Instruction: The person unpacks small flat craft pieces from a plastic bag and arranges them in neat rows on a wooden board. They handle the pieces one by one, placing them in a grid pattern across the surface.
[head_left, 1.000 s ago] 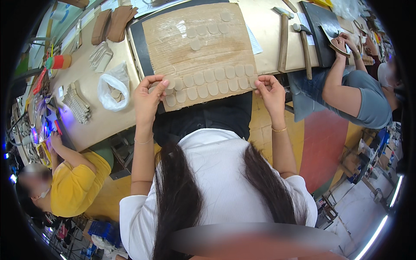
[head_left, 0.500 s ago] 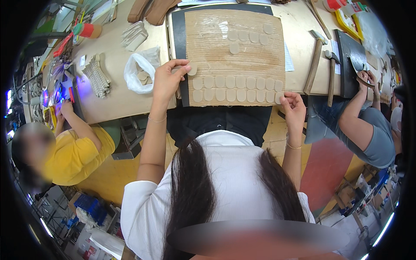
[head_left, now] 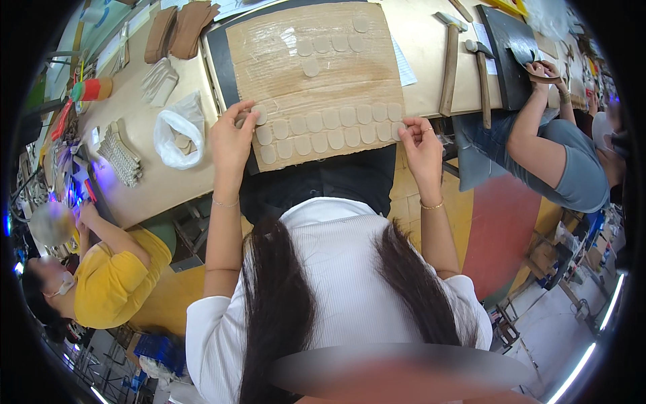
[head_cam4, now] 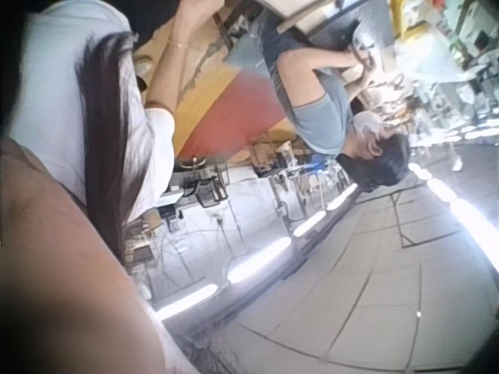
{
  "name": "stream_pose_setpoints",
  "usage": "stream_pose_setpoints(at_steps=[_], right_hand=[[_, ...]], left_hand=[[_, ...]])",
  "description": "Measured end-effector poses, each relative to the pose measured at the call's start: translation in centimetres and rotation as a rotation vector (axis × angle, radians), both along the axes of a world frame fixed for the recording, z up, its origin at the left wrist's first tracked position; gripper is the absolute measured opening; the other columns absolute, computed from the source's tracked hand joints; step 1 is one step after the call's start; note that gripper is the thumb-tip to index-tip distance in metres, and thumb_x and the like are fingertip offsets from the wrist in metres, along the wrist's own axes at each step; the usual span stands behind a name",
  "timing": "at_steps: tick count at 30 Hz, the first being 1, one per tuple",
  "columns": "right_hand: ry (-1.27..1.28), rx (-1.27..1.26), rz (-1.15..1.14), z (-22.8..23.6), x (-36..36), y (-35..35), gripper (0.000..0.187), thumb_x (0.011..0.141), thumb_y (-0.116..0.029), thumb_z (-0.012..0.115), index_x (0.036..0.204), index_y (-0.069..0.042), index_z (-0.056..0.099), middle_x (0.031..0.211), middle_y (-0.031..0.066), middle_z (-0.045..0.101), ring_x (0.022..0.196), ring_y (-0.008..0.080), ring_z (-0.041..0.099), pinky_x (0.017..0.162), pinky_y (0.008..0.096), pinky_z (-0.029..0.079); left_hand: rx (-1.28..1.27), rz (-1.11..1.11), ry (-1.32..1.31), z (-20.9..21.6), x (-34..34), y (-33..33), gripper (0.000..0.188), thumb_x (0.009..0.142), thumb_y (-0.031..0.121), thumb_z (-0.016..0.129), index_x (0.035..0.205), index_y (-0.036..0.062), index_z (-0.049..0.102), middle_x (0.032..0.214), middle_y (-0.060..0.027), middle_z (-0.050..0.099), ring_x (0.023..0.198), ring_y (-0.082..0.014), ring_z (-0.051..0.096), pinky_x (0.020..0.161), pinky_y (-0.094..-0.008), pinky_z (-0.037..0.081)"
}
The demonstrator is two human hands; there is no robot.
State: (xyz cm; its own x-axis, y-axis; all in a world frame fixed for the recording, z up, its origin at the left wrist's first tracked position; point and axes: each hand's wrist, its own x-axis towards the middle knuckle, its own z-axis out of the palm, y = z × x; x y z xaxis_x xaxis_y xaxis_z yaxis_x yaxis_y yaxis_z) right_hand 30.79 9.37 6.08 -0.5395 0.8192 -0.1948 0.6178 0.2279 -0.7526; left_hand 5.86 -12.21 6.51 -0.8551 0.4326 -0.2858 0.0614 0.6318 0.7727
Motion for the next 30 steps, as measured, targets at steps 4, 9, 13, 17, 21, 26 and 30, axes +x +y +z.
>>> stream_pose_setpoints(at_steps=[4, 9, 13, 17, 21, 26, 30], right_hand=[[-0.007, 0.000, -0.014, 0.1, -0.2, -0.1, 0.019, 0.085, -0.007, 0.066, 0.102, 0.000, 0.063, 0.072, 0.0041, 0.059, 0.063, 0.0110, 0.053, 0.061, 0.0258, 0.046], [-0.007, 0.058, 0.011, 0.2, -0.3, -0.4, 0.017, 0.085, -0.006, 0.065, 0.101, -0.001, 0.062, 0.071, 0.0049, 0.058, 0.062, 0.0134, 0.053, 0.061, 0.0273, 0.046], [-0.078, 0.163, 0.061, 0.5, -0.4, -0.5, 0.018, 0.084, -0.006, 0.066, 0.101, -0.001, 0.061, 0.079, 0.0076, 0.053, 0.067, 0.0170, 0.052, 0.064, 0.0301, 0.046], [-0.129, 0.283, 0.117, 0.7, -0.5, -0.4, 0.021, 0.084, -0.011, 0.070, 0.100, -0.002, 0.060, 0.084, 0.0057, 0.047, 0.070, 0.0158, 0.046, 0.067, 0.0291, 0.045], [-0.112, 0.265, 0.105, 0.9, -0.6, -0.4, 0.021, 0.083, -0.011, 0.070, 0.100, -0.002, 0.059, 0.087, 0.0070, 0.048, 0.072, 0.0179, 0.047, 0.068, 0.0306, 0.045], [-0.117, 0.327, 0.096, 2.1, -1.2, -0.5, 0.021, 0.082, -0.007, 0.070, 0.099, -0.002, 0.059, 0.086, 0.0083, 0.048, 0.072, 0.0201, 0.049, 0.069, 0.0336, 0.045], [0.139, 0.193, 0.120, 3.3, -3.6, -1.6, 0.018, 0.082, -0.007, 0.070, 0.097, -0.003, 0.061, 0.085, 0.0075, 0.051, 0.072, 0.0171, 0.051, 0.066, 0.0299, 0.047]], left_hand=[[0.028, 0.014, 0.012, -0.1, 0.2, -0.2, 0.028, 0.085, 0.015, 0.067, 0.109, -0.0001, 0.067, 0.088, -0.0104, 0.070, 0.069, -0.0113, 0.062, 0.066, -0.0253, 0.050], [0.033, 0.023, 0.034, -0.4, 0.3, -0.3, 0.027, 0.085, 0.015, 0.068, 0.108, -0.0008, 0.068, 0.090, -0.0086, 0.070, 0.073, -0.0104, 0.061, 0.069, -0.0253, 0.049], [-0.006, -0.001, 0.108, -0.6, 0.2, -0.4, 0.028, 0.084, 0.015, 0.070, 0.107, -0.0002, 0.068, 0.090, -0.0098, 0.071, 0.071, -0.0117, 0.063, 0.069, -0.0257, 0.050], [-0.038, -0.036, 0.193, -0.7, 0.3, -0.3, 0.022, 0.081, 0.014, 0.070, 0.097, -0.0002, 0.069, 0.080, -0.0142, 0.066, 0.072, -0.0253, 0.065, 0.067, -0.0342, 0.050], [-0.122, -0.072, 0.231, -0.5, 0.1, -0.2, 0.024, 0.078, 0.016, 0.073, 0.096, 0.0005, 0.066, 0.077, -0.0129, 0.065, 0.071, -0.0269, 0.063, 0.065, -0.0361, 0.048], [-0.121, -0.056, 0.278, 0.4, -0.1, -0.6, 0.025, 0.083, 0.020, 0.071, 0.098, 0.0015, 0.063, 0.074, -0.0067, 0.063, 0.066, -0.0153, 0.059, 0.058, -0.0316, 0.046], [0.507, 0.181, -0.498, 1.9, -0.4, -1.1, 0.021, 0.092, 0.020, 0.062, 0.099, 0.0010, 0.060, 0.080, -0.0076, 0.063, 0.066, -0.0165, 0.057, 0.057, -0.0273, 0.047]])
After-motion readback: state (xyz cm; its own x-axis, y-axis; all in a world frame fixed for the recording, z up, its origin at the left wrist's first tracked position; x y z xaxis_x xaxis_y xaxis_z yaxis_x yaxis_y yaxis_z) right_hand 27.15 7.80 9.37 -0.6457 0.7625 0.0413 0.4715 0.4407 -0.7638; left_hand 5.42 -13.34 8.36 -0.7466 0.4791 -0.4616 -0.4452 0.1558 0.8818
